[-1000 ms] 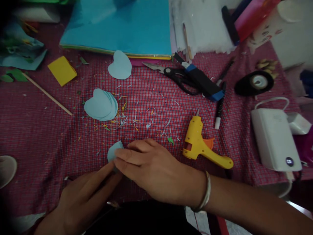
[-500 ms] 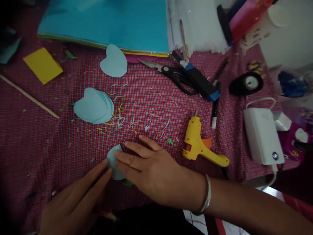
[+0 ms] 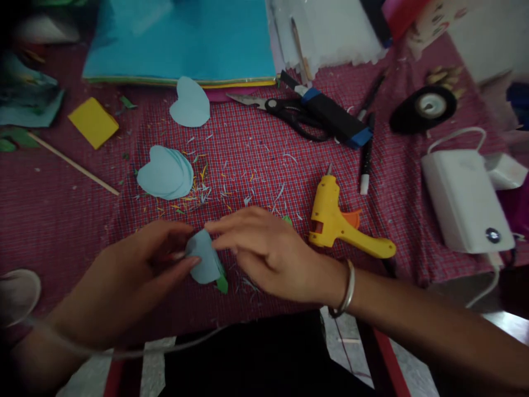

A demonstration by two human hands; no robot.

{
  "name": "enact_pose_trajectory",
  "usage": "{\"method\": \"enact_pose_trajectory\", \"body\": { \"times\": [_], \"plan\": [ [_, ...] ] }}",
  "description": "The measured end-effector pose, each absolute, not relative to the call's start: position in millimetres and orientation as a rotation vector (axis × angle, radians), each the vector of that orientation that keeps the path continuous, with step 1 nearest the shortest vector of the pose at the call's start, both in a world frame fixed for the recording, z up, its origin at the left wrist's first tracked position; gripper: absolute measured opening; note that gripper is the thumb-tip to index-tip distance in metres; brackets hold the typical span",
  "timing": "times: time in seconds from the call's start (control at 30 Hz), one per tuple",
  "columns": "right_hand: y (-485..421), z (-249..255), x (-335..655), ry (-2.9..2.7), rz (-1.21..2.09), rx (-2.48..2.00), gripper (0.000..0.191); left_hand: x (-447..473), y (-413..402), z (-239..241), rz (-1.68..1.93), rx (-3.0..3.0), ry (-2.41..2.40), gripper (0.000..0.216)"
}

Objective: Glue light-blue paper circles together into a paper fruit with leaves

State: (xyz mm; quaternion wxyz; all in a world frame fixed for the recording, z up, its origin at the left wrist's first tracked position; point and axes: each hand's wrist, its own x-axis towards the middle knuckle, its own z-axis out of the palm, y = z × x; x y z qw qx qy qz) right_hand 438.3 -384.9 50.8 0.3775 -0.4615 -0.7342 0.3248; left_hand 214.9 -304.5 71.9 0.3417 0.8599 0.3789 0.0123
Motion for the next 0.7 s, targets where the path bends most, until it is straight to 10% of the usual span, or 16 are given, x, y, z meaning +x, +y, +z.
{"method": "enact_pose_trajectory", "body": {
  "times": [0.43,0.7],
  "plan": [
    [-379,37,437,-1.577,0.884,-1.228,0.024,222,-298,71,-0.036,2.045,0.898,0.023],
    [-389,79,432,-1.802,0.987,-1.014,0.029,214,-312,101,0.635,1.724,0.844,0.032]
  ]
}}
